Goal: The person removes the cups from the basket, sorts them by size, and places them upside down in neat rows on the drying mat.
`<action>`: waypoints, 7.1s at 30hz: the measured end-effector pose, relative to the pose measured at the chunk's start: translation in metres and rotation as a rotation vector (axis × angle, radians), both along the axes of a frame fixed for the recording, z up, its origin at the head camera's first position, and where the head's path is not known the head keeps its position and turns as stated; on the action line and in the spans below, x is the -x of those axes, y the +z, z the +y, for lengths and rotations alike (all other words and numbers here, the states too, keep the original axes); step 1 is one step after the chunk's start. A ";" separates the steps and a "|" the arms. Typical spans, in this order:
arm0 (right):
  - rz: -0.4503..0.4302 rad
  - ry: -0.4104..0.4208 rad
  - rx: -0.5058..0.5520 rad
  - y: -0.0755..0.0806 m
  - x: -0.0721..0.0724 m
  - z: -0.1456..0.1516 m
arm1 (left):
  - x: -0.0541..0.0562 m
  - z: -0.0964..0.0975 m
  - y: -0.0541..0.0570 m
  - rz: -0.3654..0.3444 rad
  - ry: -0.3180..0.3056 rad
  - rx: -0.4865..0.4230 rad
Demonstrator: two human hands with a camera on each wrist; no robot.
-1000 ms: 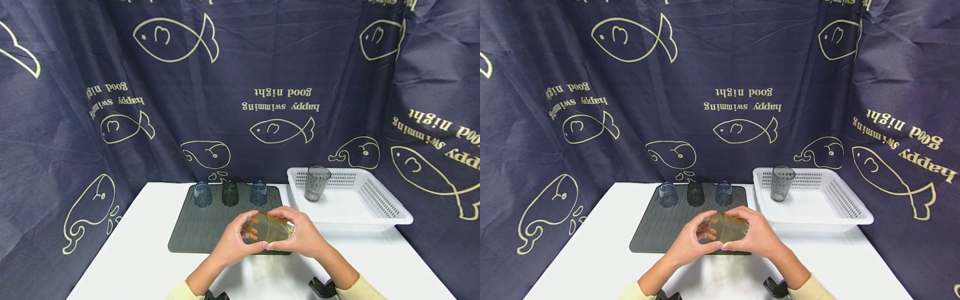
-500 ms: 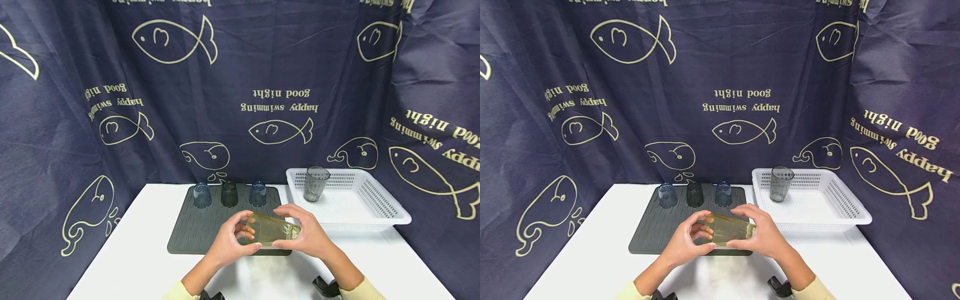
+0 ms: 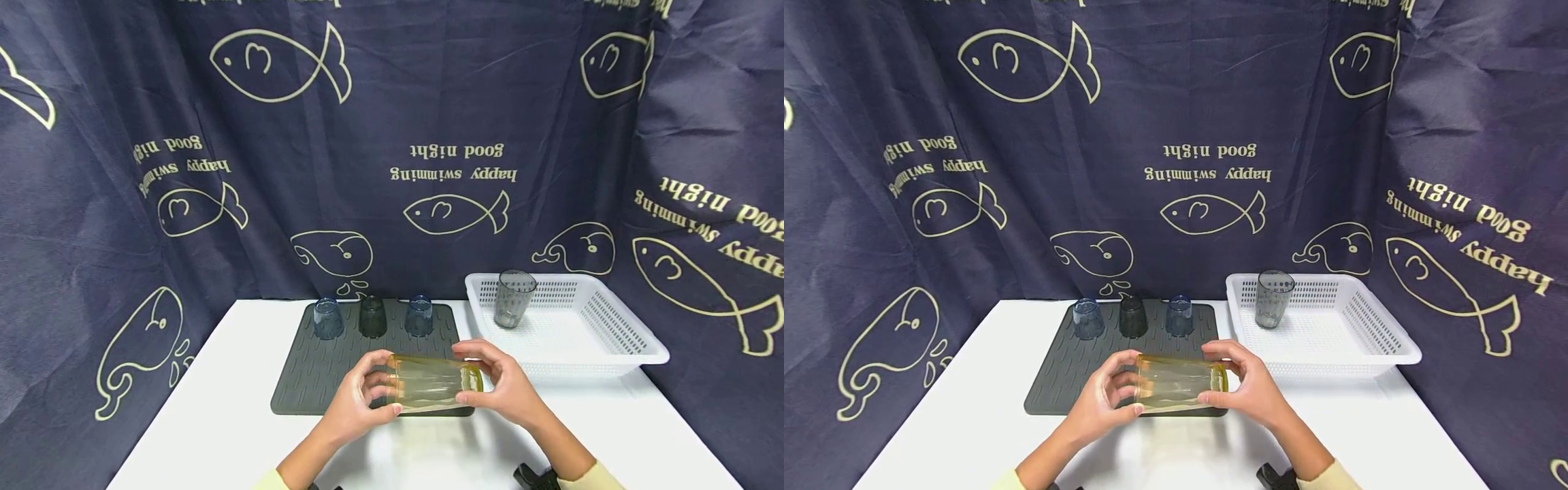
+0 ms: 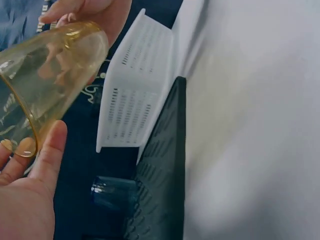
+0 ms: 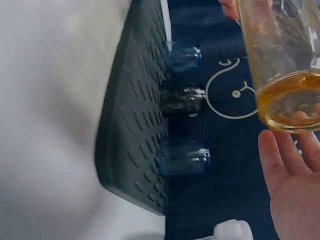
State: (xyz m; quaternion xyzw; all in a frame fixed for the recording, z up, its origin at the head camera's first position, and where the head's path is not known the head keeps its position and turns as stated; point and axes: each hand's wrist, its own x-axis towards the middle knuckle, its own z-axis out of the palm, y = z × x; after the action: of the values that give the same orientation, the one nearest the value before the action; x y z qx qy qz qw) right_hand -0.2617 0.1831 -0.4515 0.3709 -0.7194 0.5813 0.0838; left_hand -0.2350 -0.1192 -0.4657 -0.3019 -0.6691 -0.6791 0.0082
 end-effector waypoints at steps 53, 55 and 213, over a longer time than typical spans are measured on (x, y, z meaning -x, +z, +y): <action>-0.342 0.108 0.282 -0.028 0.008 -0.051 | 0.015 -0.088 -0.016 0.218 0.202 0.358; -0.360 0.076 0.268 -0.028 0.010 -0.054 | 0.018 -0.097 -0.018 0.207 0.268 0.433; -0.255 -0.164 -0.158 -0.037 0.081 -0.211 | 0.039 -0.186 -0.038 -0.017 0.454 1.174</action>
State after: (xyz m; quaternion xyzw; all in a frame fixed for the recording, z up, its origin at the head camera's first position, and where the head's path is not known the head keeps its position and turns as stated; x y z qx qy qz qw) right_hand -0.3423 -0.0277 -0.4883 0.2393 -0.7955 0.5566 0.0096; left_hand -0.2743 -0.3051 -0.5033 -0.1013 -0.9778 -0.1823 -0.0203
